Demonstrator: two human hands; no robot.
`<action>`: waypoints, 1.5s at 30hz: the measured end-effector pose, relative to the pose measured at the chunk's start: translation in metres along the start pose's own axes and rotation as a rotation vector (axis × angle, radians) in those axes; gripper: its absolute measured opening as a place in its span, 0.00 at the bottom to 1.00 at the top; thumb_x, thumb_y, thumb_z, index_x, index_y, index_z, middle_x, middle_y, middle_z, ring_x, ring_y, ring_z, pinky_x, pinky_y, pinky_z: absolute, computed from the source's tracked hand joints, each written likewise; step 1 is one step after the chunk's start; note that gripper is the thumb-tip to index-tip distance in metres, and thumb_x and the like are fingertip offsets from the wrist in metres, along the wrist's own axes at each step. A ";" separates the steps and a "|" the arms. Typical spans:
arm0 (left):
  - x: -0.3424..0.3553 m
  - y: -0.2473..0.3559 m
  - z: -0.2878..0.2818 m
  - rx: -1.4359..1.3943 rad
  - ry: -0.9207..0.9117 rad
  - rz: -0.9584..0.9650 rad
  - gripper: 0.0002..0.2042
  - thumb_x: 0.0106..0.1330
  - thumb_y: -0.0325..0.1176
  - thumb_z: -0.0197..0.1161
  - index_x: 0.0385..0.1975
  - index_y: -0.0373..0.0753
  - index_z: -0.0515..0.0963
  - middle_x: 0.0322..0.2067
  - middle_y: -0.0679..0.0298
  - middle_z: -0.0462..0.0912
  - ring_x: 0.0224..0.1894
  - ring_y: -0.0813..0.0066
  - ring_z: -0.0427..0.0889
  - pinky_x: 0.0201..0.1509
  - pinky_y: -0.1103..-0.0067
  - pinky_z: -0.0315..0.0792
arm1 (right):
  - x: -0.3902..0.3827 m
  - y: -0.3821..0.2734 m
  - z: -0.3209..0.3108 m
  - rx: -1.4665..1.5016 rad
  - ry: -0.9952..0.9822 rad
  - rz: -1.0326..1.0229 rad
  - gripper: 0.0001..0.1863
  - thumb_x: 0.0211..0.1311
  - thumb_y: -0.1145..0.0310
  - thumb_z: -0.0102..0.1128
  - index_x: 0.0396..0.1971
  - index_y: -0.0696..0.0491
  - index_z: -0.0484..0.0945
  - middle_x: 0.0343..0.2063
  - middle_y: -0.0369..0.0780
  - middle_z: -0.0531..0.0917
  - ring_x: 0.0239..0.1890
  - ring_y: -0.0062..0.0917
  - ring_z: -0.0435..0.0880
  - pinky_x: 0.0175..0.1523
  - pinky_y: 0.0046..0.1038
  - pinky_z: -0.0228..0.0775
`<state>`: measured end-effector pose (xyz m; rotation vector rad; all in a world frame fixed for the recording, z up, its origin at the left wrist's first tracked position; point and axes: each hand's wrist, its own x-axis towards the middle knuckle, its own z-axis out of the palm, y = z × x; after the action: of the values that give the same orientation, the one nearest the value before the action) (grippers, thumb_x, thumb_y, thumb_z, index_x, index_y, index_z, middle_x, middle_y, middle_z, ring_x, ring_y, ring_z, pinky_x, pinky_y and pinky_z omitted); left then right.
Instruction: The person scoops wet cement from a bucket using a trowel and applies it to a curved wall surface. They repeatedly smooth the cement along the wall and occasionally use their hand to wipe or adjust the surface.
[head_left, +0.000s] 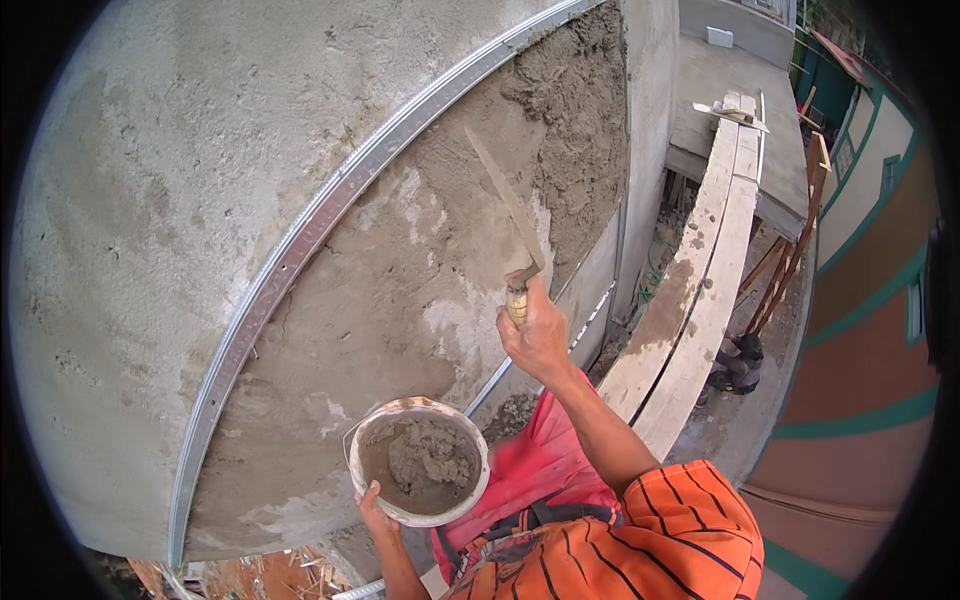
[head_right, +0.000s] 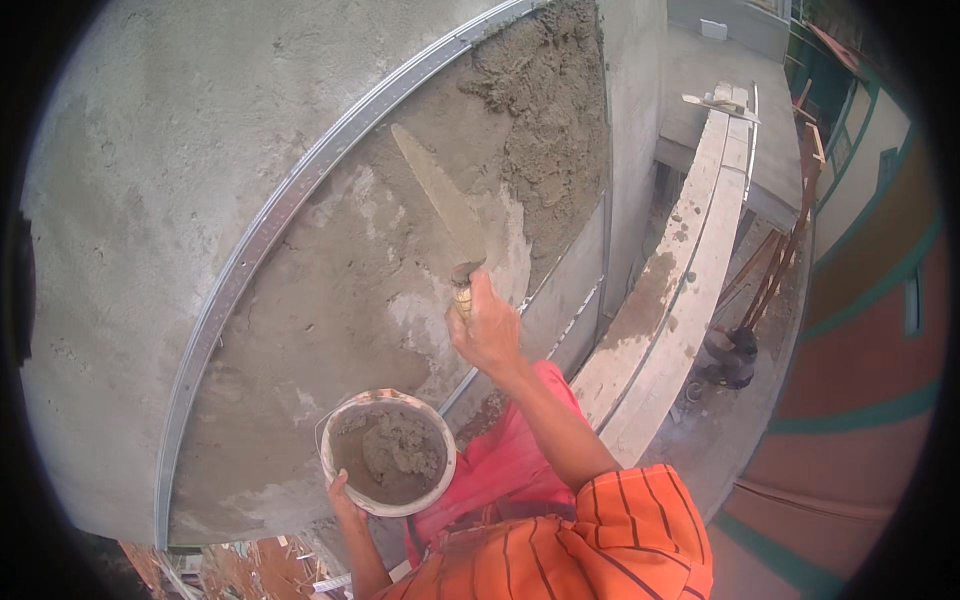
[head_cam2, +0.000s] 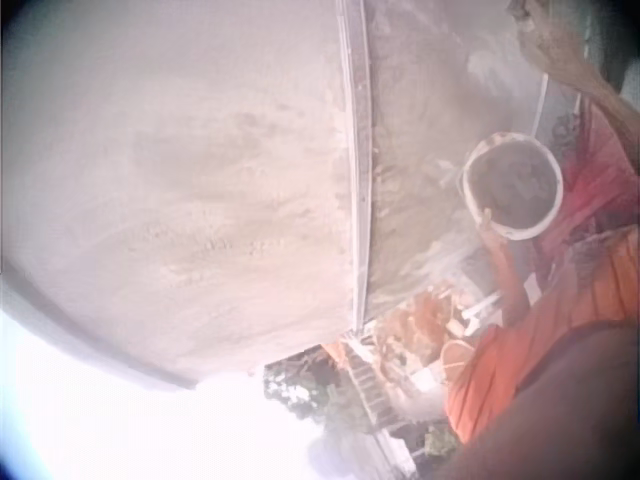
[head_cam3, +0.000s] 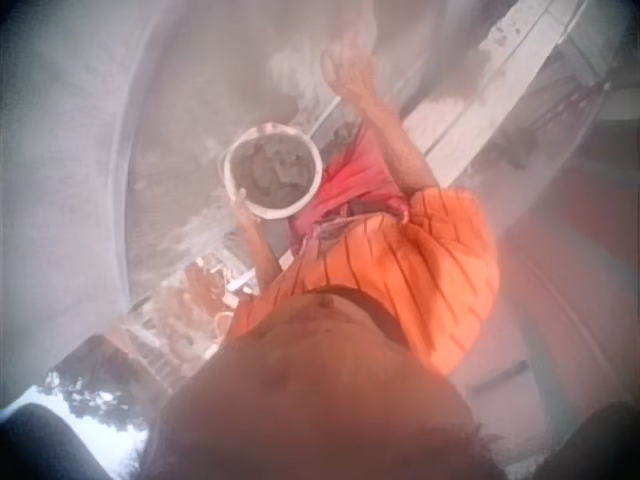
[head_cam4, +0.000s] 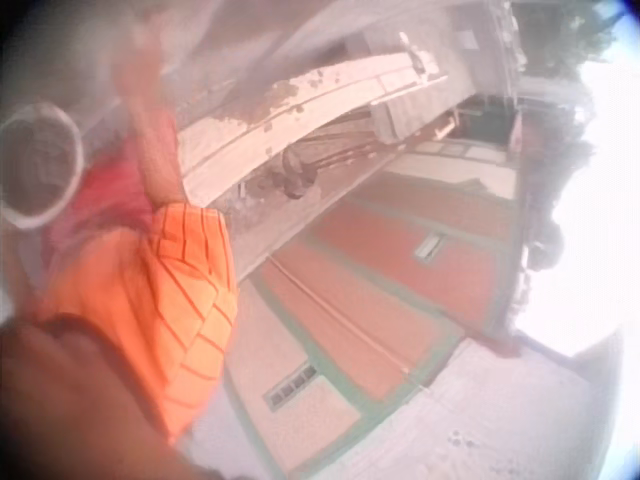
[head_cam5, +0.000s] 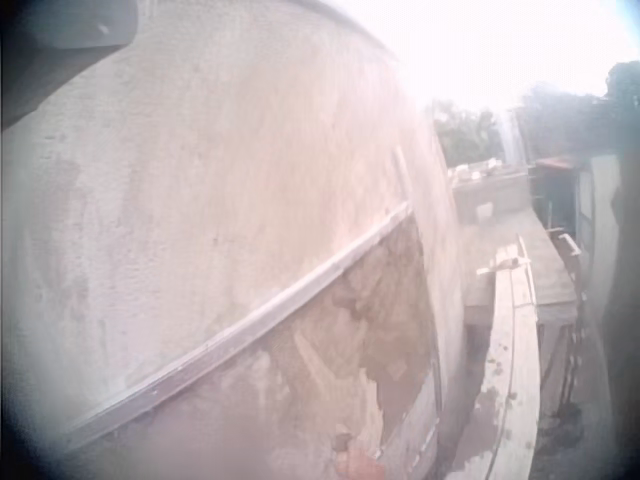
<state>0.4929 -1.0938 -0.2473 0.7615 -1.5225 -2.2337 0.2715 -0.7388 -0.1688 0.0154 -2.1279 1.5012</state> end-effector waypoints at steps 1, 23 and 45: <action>0.000 0.000 0.004 -0.006 0.005 -0.030 0.27 0.52 0.25 0.59 0.56 0.31 0.69 0.49 0.54 0.78 0.49 0.59 0.79 0.56 0.68 0.71 | -0.042 0.002 0.004 0.201 -0.037 0.048 0.19 0.50 0.76 0.59 0.44 0.53 0.67 0.28 0.42 0.78 0.29 0.35 0.81 0.34 0.35 0.71; -0.040 -0.009 0.044 0.023 -0.267 0.084 0.28 0.58 0.24 0.62 0.61 0.29 0.66 0.55 0.57 0.74 0.55 0.72 0.74 0.60 0.77 0.67 | -0.224 0.011 0.013 -0.058 -1.532 0.343 0.22 0.58 0.56 0.57 0.34 0.65 0.77 0.29 0.57 0.81 0.37 0.50 0.82 0.44 0.41 0.73; -0.021 0.004 0.048 0.004 -0.141 0.030 0.28 0.54 0.24 0.61 0.59 0.30 0.67 0.52 0.54 0.76 0.52 0.62 0.76 0.57 0.70 0.70 | -0.175 0.024 -0.006 0.570 -1.170 0.855 0.13 0.62 0.60 0.55 0.34 0.56 0.75 0.22 0.34 0.75 0.20 0.18 0.73 0.25 0.23 0.67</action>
<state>0.4813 -1.0474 -0.2251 0.5891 -1.5907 -2.3058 0.4166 -0.7740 -0.2625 0.2803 -2.5358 3.1558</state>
